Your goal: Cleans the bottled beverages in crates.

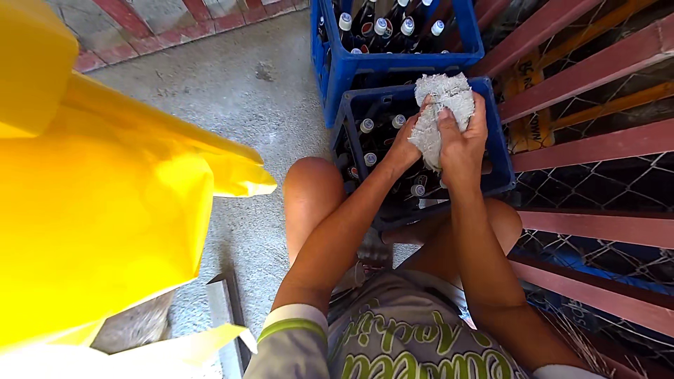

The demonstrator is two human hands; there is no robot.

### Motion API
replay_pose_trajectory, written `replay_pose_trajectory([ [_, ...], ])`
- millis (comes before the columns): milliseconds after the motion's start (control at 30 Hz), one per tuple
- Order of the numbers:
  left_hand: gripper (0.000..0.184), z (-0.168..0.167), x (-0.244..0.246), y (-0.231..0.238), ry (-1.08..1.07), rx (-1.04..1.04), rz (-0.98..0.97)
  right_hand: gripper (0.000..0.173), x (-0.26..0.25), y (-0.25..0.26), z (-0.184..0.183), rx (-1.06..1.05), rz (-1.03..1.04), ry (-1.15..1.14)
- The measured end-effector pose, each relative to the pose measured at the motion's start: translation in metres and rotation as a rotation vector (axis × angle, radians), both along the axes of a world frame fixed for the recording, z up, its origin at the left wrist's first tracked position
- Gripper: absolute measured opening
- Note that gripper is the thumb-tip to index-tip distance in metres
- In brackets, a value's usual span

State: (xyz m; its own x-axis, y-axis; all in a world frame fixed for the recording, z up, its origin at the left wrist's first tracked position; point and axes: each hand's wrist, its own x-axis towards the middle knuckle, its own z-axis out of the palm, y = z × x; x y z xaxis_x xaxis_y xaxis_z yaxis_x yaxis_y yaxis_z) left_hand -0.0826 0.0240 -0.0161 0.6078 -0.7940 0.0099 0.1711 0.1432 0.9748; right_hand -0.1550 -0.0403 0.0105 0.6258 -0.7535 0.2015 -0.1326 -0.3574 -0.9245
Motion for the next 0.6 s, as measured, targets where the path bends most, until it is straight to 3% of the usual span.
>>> replay_pose_trajectory([
  [100, 0.033, -0.001, -0.002, 0.000, 0.047, -0.035, 0.032, 0.061, -0.010, 0.013, -0.005, -0.028, 0.053, 0.000],
  [200, 0.036, -0.006, -0.003, 0.001, 0.015, -0.064, 0.033, 0.051, -0.006, 0.008, -0.010, -0.051, 0.033, -0.070],
  [300, 0.039, -0.009, -0.001, -0.007, -0.035, -0.025, -0.001, 0.040, 0.002, -0.007, -0.012, 0.055, -0.064, -0.118],
  [400, 0.049, -0.014, 0.000, -0.013, -0.048, 0.033, -0.023, 0.046, 0.000, -0.004, -0.016, 0.175, -0.181, -0.110],
  [467, 0.060, -0.015, -0.002, -0.013, 0.007, 0.079, -0.058, 0.052, -0.002, 0.007, -0.035, 0.176, -0.288, -0.244],
  [600, 0.059, -0.011, 0.002, -0.019, 0.102, 0.031, -0.064, 0.058, -0.005, 0.025, -0.058, 0.233, -0.371, -0.395],
])
